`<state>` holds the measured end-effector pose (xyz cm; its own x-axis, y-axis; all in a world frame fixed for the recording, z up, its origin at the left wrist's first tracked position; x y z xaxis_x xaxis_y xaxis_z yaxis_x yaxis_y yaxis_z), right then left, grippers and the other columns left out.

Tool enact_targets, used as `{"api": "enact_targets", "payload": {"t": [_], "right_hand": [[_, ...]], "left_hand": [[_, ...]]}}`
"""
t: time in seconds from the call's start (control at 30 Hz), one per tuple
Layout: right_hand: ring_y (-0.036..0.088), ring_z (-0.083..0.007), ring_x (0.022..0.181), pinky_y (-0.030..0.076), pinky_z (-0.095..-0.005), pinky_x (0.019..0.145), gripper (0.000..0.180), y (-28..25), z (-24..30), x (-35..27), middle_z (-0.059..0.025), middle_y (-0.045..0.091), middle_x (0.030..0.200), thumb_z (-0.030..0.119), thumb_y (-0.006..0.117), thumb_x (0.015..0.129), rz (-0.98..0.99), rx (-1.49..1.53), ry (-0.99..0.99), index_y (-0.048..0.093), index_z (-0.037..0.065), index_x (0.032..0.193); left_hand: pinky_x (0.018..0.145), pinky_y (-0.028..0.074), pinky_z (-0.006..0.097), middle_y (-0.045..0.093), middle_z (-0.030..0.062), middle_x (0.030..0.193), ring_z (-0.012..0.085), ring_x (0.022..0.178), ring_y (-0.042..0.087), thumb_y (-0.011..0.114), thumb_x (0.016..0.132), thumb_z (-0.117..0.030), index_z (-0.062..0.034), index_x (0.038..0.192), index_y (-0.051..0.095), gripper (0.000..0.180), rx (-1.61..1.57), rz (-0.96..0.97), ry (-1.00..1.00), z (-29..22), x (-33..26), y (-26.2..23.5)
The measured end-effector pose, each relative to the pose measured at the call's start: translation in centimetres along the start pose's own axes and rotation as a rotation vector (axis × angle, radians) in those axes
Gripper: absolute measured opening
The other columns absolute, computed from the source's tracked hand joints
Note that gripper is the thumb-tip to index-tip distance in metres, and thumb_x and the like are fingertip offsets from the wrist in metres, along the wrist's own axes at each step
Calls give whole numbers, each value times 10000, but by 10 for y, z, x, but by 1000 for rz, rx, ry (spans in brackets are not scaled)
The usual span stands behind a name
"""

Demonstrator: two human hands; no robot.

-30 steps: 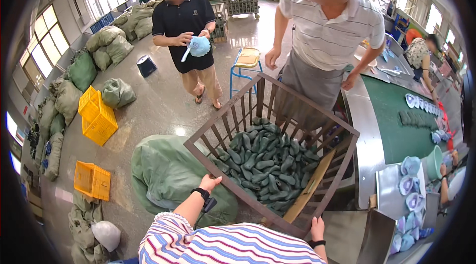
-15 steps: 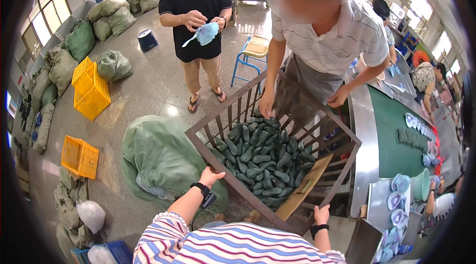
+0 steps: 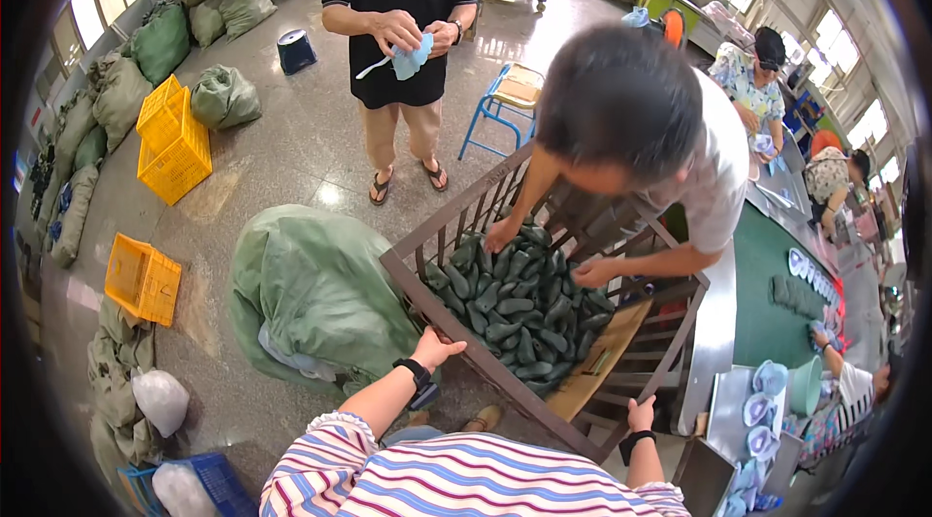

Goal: The person writes on a document with a pen, then moves to a packing station to place light blue slippers into a large plastic bag. The person repeatedly picks up slippers from a metal tray and stuffs them into the bag, occasionally adjusting the bag's opening. Other workers are visible in the background handling similar items.

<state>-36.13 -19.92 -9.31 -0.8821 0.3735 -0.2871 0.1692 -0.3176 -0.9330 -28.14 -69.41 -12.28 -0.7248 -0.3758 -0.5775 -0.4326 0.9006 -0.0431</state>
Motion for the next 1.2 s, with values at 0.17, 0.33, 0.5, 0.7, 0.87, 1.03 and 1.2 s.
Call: {"api": "enact_targets", "payload": {"t": [0.17, 0.33, 0.5, 0.7, 0.87, 1.03, 1.2], "right_hand": [[493, -389, 1049, 406, -402, 877, 749, -6, 7, 26, -295, 505, 1113, 254, 599, 787, 25, -56, -15, 181, -85, 1308], [465, -382, 1098, 391, -385, 918, 772, 0, -8, 46, -303, 468, 1164, 253, 609, 764, 65, -60, 41, 176, -100, 1296], [451, -371, 1122, 385, -375, 929, 798, 3, -30, 58, -289, 454, 1193, 247, 635, 753, 53, -4, 26, 172, -79, 1316], [466, -343, 1118, 388, -378, 928, 831, -3, -14, 56, -278, 466, 1186, 308, 631, 766, 107, -95, 73, 142, -57, 1331], [380, -397, 1157, 370, -416, 937, 801, -4, 5, 23, -254, 289, 1317, 288, 644, 752, -156, -170, -8, 171, -4, 1329], [580, -300, 713, 454, -369, 656, 124, -18, 52, -57, -147, 601, 738, 128, 619, 726, -177, 409, -751, 610, 6, 705], [559, -322, 569, 424, -373, 515, 238, -16, 105, -125, -148, 555, 600, 249, 604, 770, 215, 341, -971, 599, 41, 655]], "left_hand": [[721, 435, 262, 483, 49, 854, 144, 767, 482, 793, 638, -195, 35, 1017, 394, 596, 32, -13, 36, 4, 3, 11], [722, 460, 269, 536, 87, 864, 173, 803, 544, 798, 630, -197, 78, 1063, 366, 671, 20, -4, 60, -6, -10, 18], [723, 476, 281, 553, 128, 893, 197, 815, 571, 795, 627, -192, 109, 1087, 330, 720, 51, 30, -12, -16, -21, 21], [708, 473, 280, 559, 131, 871, 199, 788, 576, 808, 596, -246, 115, 1079, 344, 761, 86, -2, 93, 11, -2, 25], [720, 473, 299, 583, 161, 893, 226, 813, 591, 792, 619, -266, 127, 1080, 363, 743, 78, -47, 141, 26, 13, 27], [755, 469, 321, 579, 184, 995, 256, 892, 585, 772, 639, -312, 96, 1112, 384, 735, 164, -94, 96, 2, -12, 24], [864, 422, 404, 561, 222, 1075, 350, 1015, 535, 531, 723, -604, 34, 1130, 447, 761, 700, -209, 32, -16, -47, 28]]}}
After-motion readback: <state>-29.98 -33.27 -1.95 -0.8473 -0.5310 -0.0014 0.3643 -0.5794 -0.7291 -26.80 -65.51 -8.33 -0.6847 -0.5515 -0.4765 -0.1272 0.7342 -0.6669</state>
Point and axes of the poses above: each hand's wrist, its own x-axis towards the middle knuckle, its own y-axis out of the palm, z = x × y, the point moved 1 cm from there along x, towards the middle knuckle
